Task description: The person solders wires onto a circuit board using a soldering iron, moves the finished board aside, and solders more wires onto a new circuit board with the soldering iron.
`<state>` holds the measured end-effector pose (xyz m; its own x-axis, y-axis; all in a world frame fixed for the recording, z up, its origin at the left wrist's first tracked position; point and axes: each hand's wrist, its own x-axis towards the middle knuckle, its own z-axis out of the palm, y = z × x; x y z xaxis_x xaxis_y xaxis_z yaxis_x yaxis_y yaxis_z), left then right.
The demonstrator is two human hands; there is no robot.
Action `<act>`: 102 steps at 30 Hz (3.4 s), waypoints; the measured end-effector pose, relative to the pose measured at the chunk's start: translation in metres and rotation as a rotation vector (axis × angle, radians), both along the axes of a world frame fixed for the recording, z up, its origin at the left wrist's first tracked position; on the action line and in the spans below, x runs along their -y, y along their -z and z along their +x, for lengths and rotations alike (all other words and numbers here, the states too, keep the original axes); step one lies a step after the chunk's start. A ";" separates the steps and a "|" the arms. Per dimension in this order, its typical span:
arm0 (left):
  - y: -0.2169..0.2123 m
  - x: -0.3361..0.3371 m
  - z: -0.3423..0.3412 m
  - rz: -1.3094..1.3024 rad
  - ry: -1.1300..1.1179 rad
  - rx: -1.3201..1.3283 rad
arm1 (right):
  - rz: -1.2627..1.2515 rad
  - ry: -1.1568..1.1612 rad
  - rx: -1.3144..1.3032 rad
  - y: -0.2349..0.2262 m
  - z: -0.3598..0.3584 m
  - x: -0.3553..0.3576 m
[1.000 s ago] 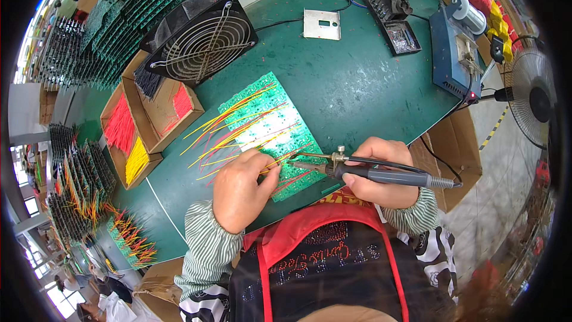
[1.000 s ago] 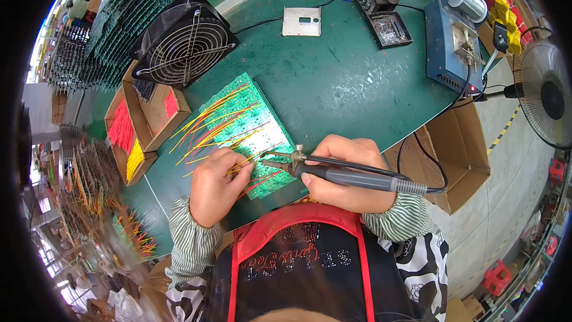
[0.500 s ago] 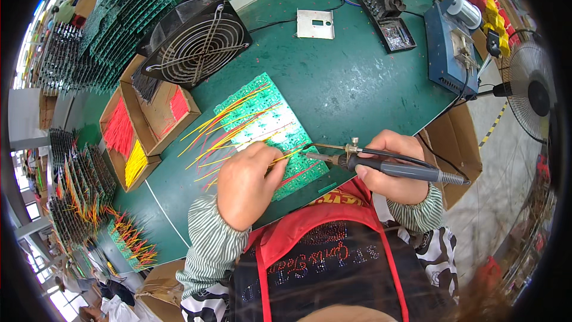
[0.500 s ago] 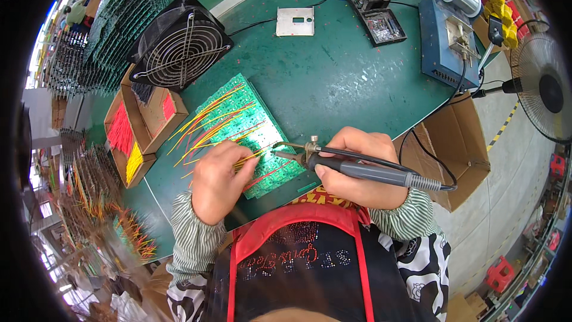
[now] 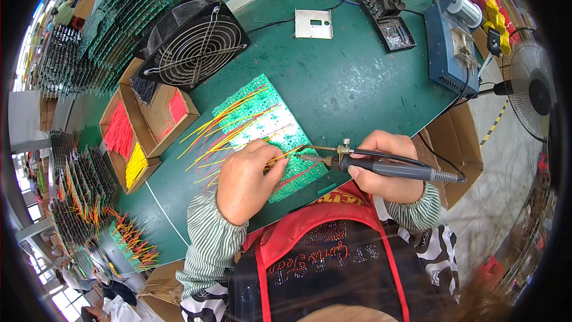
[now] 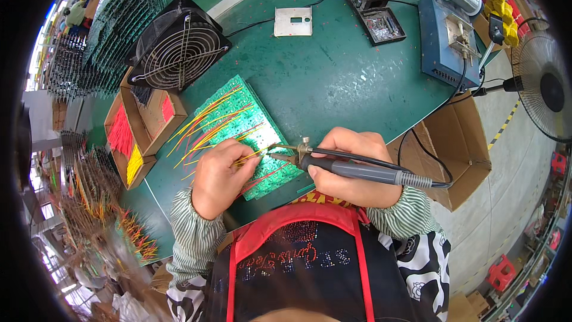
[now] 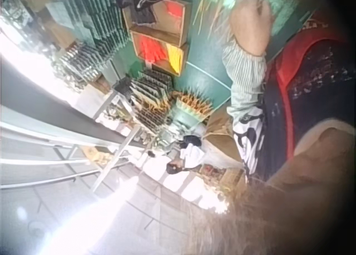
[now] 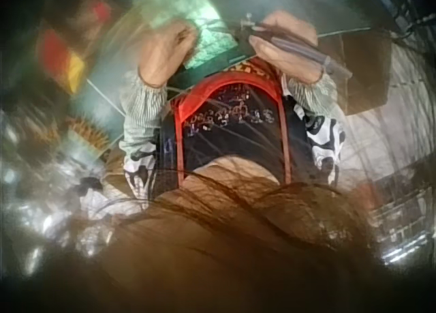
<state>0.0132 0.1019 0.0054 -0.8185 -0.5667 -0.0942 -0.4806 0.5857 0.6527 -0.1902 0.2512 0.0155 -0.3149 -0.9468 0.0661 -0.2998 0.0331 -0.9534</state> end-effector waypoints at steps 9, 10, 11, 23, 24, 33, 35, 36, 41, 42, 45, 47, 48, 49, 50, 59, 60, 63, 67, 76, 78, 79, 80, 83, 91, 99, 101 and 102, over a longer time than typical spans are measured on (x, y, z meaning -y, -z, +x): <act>-0.014 0.009 0.012 -0.263 -0.056 -0.172 | 0.021 0.058 -0.003 -0.008 -0.008 -0.010; -0.020 0.015 0.018 -0.448 -0.136 -0.116 | 0.027 0.057 -0.010 -0.008 -0.010 -0.012; -0.028 0.019 0.021 -0.631 -0.213 -0.061 | 0.028 0.060 -0.010 -0.009 -0.011 -0.014; 0.002 -0.011 -0.013 -0.121 -0.031 -0.102 | 0.025 0.107 0.004 -0.007 -0.012 -0.017; 0.005 -0.010 -0.014 -0.116 -0.029 -0.106 | 0.031 0.109 0.014 -0.006 -0.012 -0.015; 0.007 -0.011 -0.015 -0.093 -0.032 -0.102 | 0.068 0.082 0.041 0.001 -0.014 -0.013; 0.006 -0.012 -0.016 -0.083 -0.032 -0.092 | 0.068 0.079 0.017 0.000 -0.014 -0.014; 0.006 -0.012 -0.016 -0.087 -0.029 -0.094 | 0.053 0.087 0.014 -0.002 -0.014 -0.014; 0.007 -0.009 -0.016 -0.092 -0.023 -0.111 | -0.001 0.126 -0.007 -0.008 -0.017 -0.016; 0.007 -0.008 -0.016 -0.087 -0.016 -0.118 | 0.001 0.128 -0.005 -0.009 -0.017 -0.015; 0.007 -0.004 -0.010 -0.099 -0.007 -0.127 | 0.017 0.123 -0.001 -0.008 -0.015 -0.011; 0.003 0.000 0.002 -0.127 -0.013 -0.125 | 0.024 0.107 0.006 -0.008 -0.012 -0.008; -0.003 0.003 0.014 -0.151 0.001 -0.104 | 0.031 0.129 0.038 -0.009 -0.011 -0.007; -0.009 0.008 0.027 -0.176 0.014 -0.081 | 0.037 0.149 0.072 -0.010 -0.009 -0.007; -0.017 0.019 0.044 -0.186 0.048 0.044 | 0.039 0.135 0.035 -0.010 -0.012 -0.011; -0.022 0.154 0.207 -0.432 -0.502 0.376 | 0.051 0.160 0.183 -0.006 0.000 -0.004; -0.011 0.165 0.212 -0.403 -0.493 0.340 | 0.046 0.158 0.179 -0.007 0.002 -0.002; 0.008 0.185 0.217 -0.302 -0.520 0.371 | 0.101 0.172 0.168 -0.009 0.005 0.001; 0.013 0.192 0.222 -0.277 -0.469 0.315 | 0.076 0.182 0.142 -0.008 0.007 0.004; 0.015 0.189 0.231 -0.280 -0.549 0.180 | 0.087 0.169 0.145 -0.014 0.014 0.017; 0.013 0.188 0.231 -0.322 -0.529 0.145 | 0.091 0.168 0.150 -0.015 0.014 0.018; 0.010 0.187 0.229 -0.332 -0.532 0.158 | 0.083 0.170 0.171 -0.015 0.014 0.018; 0.009 0.185 0.229 -0.342 -0.537 0.172 | 0.075 0.170 0.192 -0.015 0.014 0.019; 0.012 0.185 0.233 -0.398 -0.507 0.170 | 0.078 0.164 0.178 -0.014 0.013 0.017; 0.005 0.185 0.230 -0.370 -0.517 0.108 | 0.067 0.171 0.147 -0.014 0.010 0.009; -0.032 0.165 0.206 -0.010 -0.636 -0.182 | 0.074 0.188 0.132 -0.010 0.008 0.001; -0.037 0.156 0.197 0.091 -0.604 -0.262 | 0.058 0.195 0.145 -0.008 0.008 -0.001; -0.038 0.153 0.192 0.196 -0.571 -0.340 | 0.060 0.197 0.147 -0.007 0.008 -0.002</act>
<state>0.2054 -0.0513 0.0436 -0.3991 -0.9164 -0.0302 -0.4286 0.1573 0.8897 -0.1822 0.2531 0.0222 -0.4960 -0.8669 -0.0487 -0.1398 0.1351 -0.9809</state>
